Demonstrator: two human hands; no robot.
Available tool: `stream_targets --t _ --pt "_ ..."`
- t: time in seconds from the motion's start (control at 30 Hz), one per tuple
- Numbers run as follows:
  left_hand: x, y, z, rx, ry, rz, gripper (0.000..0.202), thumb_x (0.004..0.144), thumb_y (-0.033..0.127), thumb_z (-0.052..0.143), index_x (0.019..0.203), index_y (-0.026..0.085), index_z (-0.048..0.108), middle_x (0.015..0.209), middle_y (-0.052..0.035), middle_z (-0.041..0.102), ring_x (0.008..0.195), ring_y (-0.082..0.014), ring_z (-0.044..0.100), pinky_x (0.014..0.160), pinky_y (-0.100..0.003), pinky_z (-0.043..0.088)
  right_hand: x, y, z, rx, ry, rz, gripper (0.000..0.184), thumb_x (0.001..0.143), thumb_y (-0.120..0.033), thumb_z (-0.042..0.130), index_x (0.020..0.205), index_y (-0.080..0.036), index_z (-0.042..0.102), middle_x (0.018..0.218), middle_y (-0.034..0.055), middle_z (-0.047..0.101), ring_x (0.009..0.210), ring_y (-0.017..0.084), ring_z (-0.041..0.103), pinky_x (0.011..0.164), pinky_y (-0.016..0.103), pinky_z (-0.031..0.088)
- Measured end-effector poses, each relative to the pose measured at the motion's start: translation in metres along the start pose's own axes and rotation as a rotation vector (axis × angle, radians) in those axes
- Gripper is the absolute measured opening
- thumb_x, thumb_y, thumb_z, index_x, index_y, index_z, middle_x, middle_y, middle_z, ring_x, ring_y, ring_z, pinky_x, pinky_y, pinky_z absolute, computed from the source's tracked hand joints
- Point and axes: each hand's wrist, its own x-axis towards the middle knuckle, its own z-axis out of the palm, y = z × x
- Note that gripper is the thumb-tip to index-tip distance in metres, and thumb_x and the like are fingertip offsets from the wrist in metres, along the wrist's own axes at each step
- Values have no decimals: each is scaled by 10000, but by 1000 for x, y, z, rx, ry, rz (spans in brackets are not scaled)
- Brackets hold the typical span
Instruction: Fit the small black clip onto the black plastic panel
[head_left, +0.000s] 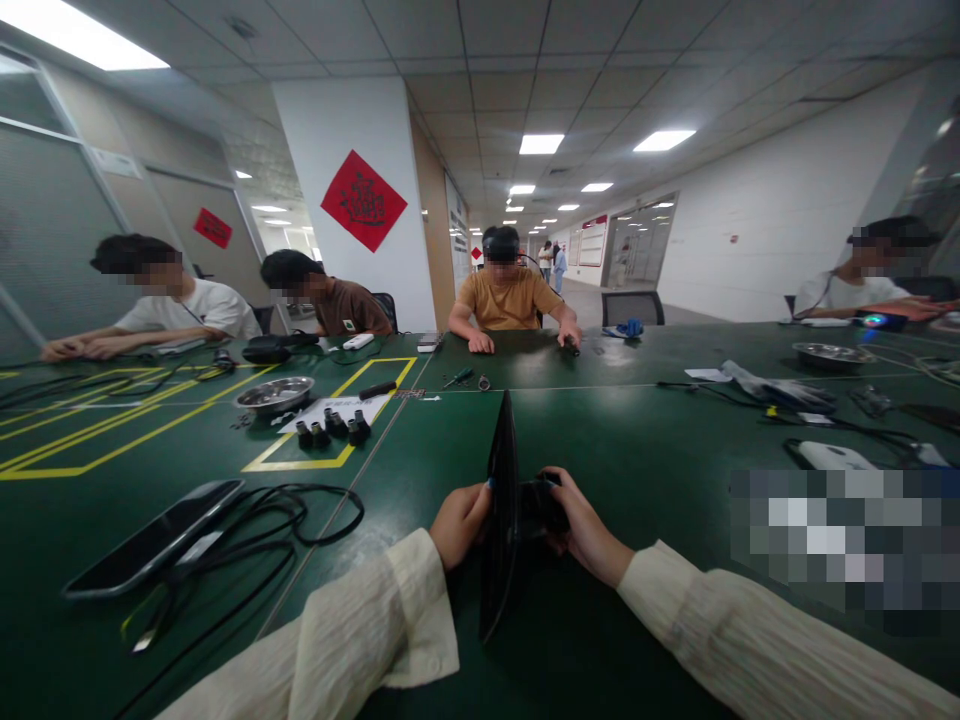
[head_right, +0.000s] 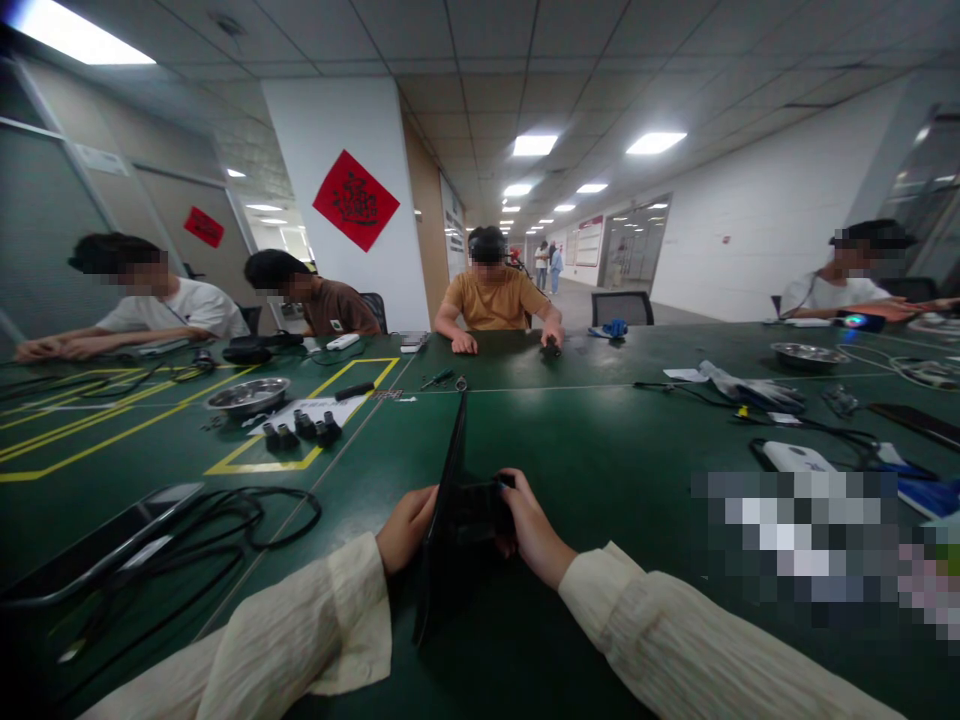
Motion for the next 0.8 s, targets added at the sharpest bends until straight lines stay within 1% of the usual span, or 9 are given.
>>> stream_targets --t 0.2,0.43,0.63,0.8 --pt "1 0 1 -7 -10 -15 532 863 519 237 692 127 553 519 2 486 534 -133 472 588 -244 400 -1 0 2 -1 3 -7 354 778 -453 433 1051 -243 354 654 -48 509 371 80 467 274 159 290" --pt "0 2 1 -37 0 -29 552 840 558 270 680 124 572 533 -4 500 554 -139 488 584 -237 408 0 2 2 14 20 -27 356 764 -458 452 1032 -240 365 650 -54 493 366 74 459 259 150 281" --pt "0 3 0 -13 -16 -32 522 860 526 237 670 138 530 528 4 482 564 -142 493 612 -243 404 0 2 1 14 14 -16 359 769 -459 450 1042 -245 359 649 -54 497 372 78 472 262 147 282" --pt "1 4 0 1 -8 -21 526 855 526 239 662 135 532 578 -9 516 590 -147 502 634 -251 408 0 2 0 19 5 -21 357 775 -459 445 1048 -245 362 653 -51 501 387 83 484 266 147 284"
